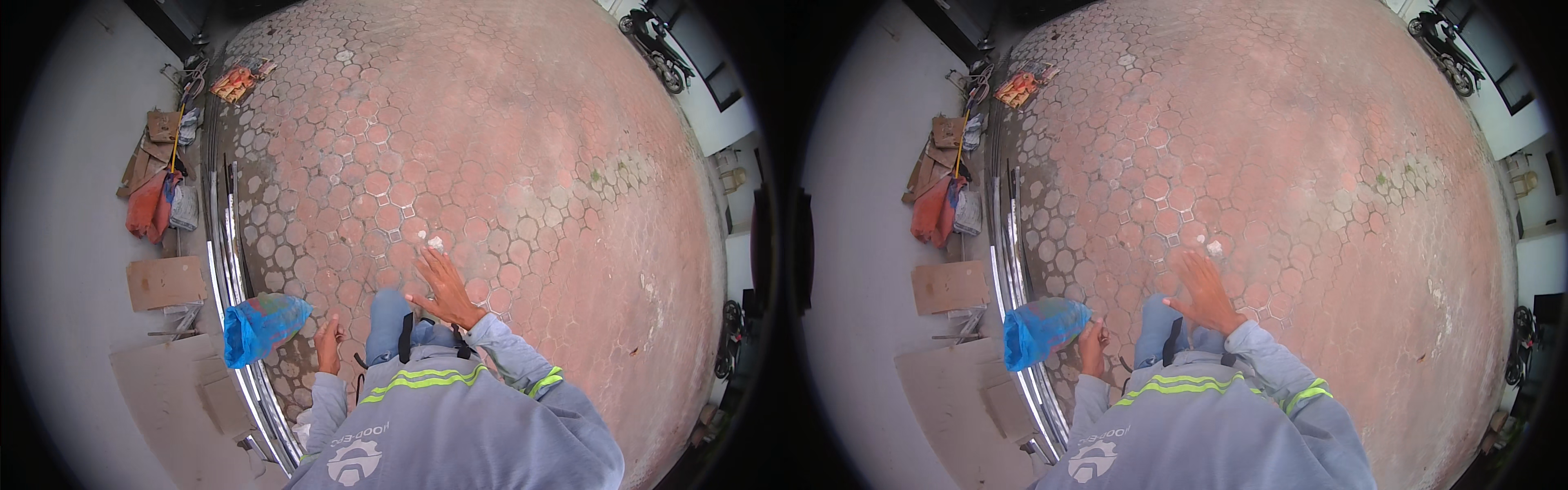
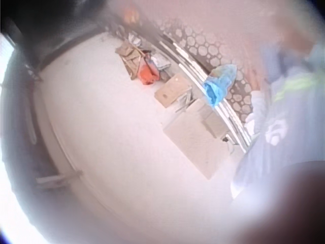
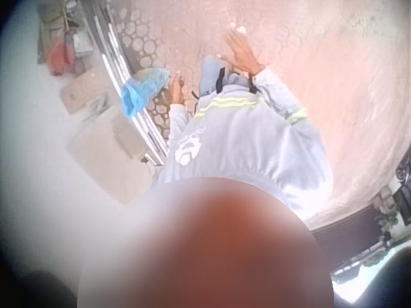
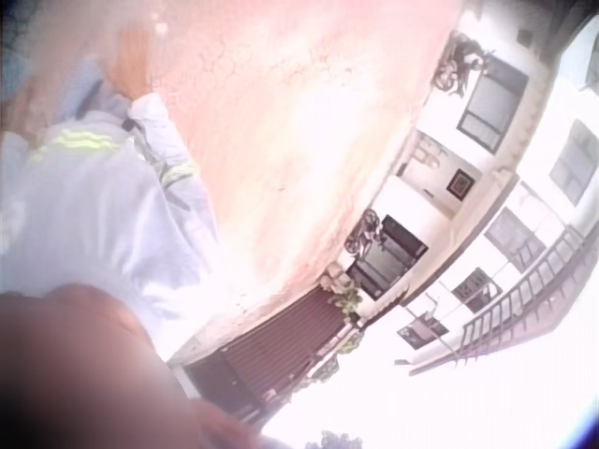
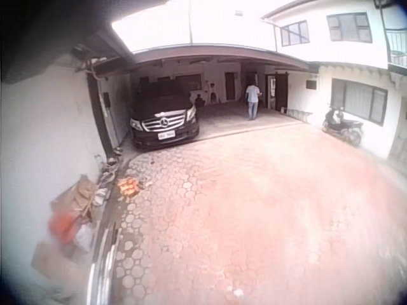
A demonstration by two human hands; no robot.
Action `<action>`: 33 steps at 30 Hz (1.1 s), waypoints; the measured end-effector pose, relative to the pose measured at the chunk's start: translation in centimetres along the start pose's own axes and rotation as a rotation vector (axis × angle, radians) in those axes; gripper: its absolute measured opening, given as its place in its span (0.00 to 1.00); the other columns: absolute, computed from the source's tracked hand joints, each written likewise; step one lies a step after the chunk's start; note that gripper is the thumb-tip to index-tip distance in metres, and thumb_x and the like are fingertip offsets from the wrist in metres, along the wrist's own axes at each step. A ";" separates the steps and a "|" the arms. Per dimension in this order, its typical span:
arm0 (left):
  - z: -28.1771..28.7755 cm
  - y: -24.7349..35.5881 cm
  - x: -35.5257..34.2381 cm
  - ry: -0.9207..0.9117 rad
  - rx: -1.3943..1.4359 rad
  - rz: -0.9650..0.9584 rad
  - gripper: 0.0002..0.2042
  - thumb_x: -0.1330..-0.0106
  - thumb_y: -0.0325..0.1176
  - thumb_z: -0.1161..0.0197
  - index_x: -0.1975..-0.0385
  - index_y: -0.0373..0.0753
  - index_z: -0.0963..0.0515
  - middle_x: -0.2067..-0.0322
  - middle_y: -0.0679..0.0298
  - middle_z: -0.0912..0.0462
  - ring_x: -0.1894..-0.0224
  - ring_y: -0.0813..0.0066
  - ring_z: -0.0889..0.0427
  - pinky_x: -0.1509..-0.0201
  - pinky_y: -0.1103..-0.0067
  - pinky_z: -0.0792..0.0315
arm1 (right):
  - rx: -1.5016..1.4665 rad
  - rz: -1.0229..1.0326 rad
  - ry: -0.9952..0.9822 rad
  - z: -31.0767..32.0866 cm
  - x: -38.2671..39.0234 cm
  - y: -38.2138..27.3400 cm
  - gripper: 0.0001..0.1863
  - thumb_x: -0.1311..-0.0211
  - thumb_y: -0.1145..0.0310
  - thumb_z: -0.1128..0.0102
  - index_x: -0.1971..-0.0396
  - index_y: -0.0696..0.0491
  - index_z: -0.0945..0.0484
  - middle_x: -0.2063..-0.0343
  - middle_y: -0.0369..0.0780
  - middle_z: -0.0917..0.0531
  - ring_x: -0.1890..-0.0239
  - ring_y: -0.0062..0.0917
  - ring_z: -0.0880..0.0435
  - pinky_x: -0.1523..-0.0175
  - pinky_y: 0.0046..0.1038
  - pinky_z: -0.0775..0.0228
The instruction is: The person transfers items from a white sack into a blue bag, then picks up and places metal bars and wooden planks onto a pile. The person handles the materials one at a time and organizes them on the ground.
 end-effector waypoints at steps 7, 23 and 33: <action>11.8 -15.7 -8.1 -0.267 -1.839 0.170 0.15 0.45 0.46 0.40 0.64 0.45 0.16 0.62 0.60 0.15 0.61 0.64 0.17 0.55 0.68 0.26 | -0.024 -0.199 -0.019 -1.9 -9.0 12.6 0.33 0.46 0.54 0.36 0.45 0.59 0.31 0.45 0.55 0.31 0.41 0.49 0.35 0.37 0.44 0.44; -27.6 33.3 -54.6 0.096 -0.333 -0.399 0.18 0.46 0.26 0.36 0.90 0.40 0.40 0.87 0.69 0.33 0.79 0.78 0.23 0.76 0.78 0.30 | -0.379 -1.201 0.395 0.8 -12.7 43.8 0.17 0.41 0.55 0.39 0.68 0.57 0.21 0.82 0.32 0.26 0.83 0.15 0.30 0.84 0.19 0.42; -38.2 26.1 -53.7 0.238 -0.893 -0.130 0.13 0.53 0.41 0.36 0.82 0.36 0.23 0.79 0.51 0.21 0.71 0.53 0.21 0.64 0.65 0.28 | -0.048 -0.427 -0.353 8.0 -31.9 64.8 0.15 0.43 0.57 0.46 0.78 0.53 0.22 0.80 0.45 0.19 0.74 0.40 0.20 0.67 0.41 0.29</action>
Point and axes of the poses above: each hand's wrist, its own x-axis away from the middle knuckle, its own z-axis out of the back of the hand, y = z × x, the point moved 2 cm from there along -x, towards the middle knuckle
